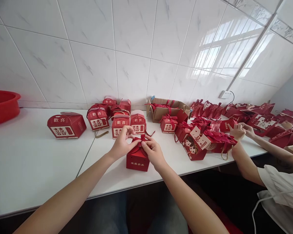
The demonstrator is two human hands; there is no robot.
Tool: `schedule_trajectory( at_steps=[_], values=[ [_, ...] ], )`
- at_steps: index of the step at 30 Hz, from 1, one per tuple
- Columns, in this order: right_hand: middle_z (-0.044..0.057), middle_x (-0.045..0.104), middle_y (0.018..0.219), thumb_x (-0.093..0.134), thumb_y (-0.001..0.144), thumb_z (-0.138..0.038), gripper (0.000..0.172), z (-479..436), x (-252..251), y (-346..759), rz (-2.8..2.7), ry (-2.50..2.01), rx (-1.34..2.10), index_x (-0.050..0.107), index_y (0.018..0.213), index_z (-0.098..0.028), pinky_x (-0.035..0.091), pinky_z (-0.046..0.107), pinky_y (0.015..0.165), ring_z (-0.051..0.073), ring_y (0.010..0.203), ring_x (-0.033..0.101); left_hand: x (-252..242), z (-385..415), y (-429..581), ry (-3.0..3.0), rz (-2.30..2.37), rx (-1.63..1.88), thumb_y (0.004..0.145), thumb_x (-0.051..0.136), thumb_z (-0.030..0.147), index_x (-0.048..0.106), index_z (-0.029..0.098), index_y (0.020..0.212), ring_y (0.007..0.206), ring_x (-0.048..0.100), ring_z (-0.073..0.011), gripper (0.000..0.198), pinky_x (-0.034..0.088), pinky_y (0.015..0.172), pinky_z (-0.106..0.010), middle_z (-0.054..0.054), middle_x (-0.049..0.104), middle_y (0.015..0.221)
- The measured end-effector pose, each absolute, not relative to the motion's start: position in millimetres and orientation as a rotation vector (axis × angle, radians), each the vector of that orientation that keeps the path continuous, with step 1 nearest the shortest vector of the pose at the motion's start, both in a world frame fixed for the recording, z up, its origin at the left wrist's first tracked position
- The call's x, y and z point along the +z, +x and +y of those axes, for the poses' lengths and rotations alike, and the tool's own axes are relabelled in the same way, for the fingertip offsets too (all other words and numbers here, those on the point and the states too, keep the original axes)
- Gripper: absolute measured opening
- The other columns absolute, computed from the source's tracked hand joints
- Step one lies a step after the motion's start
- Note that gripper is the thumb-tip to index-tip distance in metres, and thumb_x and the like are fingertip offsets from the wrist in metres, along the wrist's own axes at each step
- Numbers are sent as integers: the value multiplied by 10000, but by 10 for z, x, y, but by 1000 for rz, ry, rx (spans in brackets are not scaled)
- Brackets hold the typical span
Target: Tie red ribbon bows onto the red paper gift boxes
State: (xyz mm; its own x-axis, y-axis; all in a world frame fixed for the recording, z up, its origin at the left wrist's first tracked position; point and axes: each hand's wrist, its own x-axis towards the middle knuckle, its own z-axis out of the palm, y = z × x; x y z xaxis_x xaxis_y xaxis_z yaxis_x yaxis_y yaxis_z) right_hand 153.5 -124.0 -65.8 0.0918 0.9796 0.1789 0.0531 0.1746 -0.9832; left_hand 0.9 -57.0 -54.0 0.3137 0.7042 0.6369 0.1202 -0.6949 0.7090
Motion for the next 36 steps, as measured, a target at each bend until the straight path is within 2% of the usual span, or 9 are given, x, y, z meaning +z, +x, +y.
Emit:
schedule_trajectory(
  at_steps=[6, 12, 17, 22, 26, 30, 32, 34, 36],
  values=[
    [69, 500, 1356, 634, 761, -541, 342, -1284, -700, 1478, -1175, -1186, 922, 740, 802, -218, 440, 367, 954, 279, 1225, 489, -434, -644, -131, 2351, 672, 989, 800, 614, 308, 623, 203, 853, 793, 570, -166, 117, 474, 738, -306, -25, 607, 845],
    [91, 541, 1323, 601, 792, -507, 327, -1424, -694, 1440, -1197, -1272, 768, 731, 833, -211, 472, 399, 916, 292, 1176, 529, -441, -619, -106, 2257, 700, 983, 805, 611, 297, 683, 197, 804, 847, 606, -179, 123, 488, 795, -310, -44, 643, 881],
    [105, 652, 1132, 469, 875, -434, 295, -1462, -707, 1608, -1289, -1365, 558, 592, 1004, -199, 475, 403, 864, 242, 1032, 606, -432, -606, -110, 2184, 679, 955, 804, 588, 256, 677, 189, 806, 829, 616, -168, 111, 501, 779, -288, -44, 664, 879],
    [89, 684, 1060, 563, 804, -308, 346, -1339, -717, 1792, -1523, -1276, 564, 467, 1124, -220, 474, 393, 885, 212, 1037, 630, -452, -609, -121, 2226, 665, 947, 804, 582, 245, 662, 190, 825, 856, 612, -168, 100, 492, 795, -286, -41, 663, 895],
    [47, 690, 868, 582, 792, -287, 241, -1343, -647, 1853, -1595, -1351, 326, 538, 1016, -211, 493, 339, 787, 190, 845, 653, -451, -624, -115, 2248, 666, 970, 811, 564, 212, 635, 183, 794, 827, 608, -155, 78, 483, 778, -278, -34, 661, 875],
    [-1, 630, 658, 563, 836, -296, 99, -1496, -455, 1903, -1868, -1370, 82, 601, 830, -204, 443, 286, 672, 147, 629, 580, -450, -637, -128, 2326, 646, 1003, 811, 539, 173, 609, 188, 793, 809, 597, -150, 74, 472, 757, -277, -21, 655, 846],
    [-7, 579, 569, 541, 868, -340, 244, -1576, -362, 1899, -1957, -1371, 23, 581, 674, -197, 410, 281, 646, 133, 570, 526, -455, -645, -141, 2361, 623, 1021, 811, 542, 175, 606, 190, 807, 803, 592, -150, 65, 470, 748, -278, -20, 654, 854],
    [6, 581, 599, 511, 891, -376, 300, -1625, -307, 1847, -1913, -1381, 17, 582, 664, -192, 398, 270, 622, 130, 579, 512, -455, -656, -153, 2384, 600, 1014, 816, 547, 187, 609, 192, 815, 809, 594, -152, 62, 470, 751, -281, -19, 658, 863],
    [17, 609, 695, 541, 869, -416, 244, -1634, -297, 1746, -1827, -1412, 58, 607, 796, -193, 402, 255, 593, 130, 601, 519, -448, -670, -162, 2379, 605, 999, 817, 554, 201, 616, 193, 812, 819, 603, -156, 62, 472, 762, -287, -20, 668, 865]
  ],
)
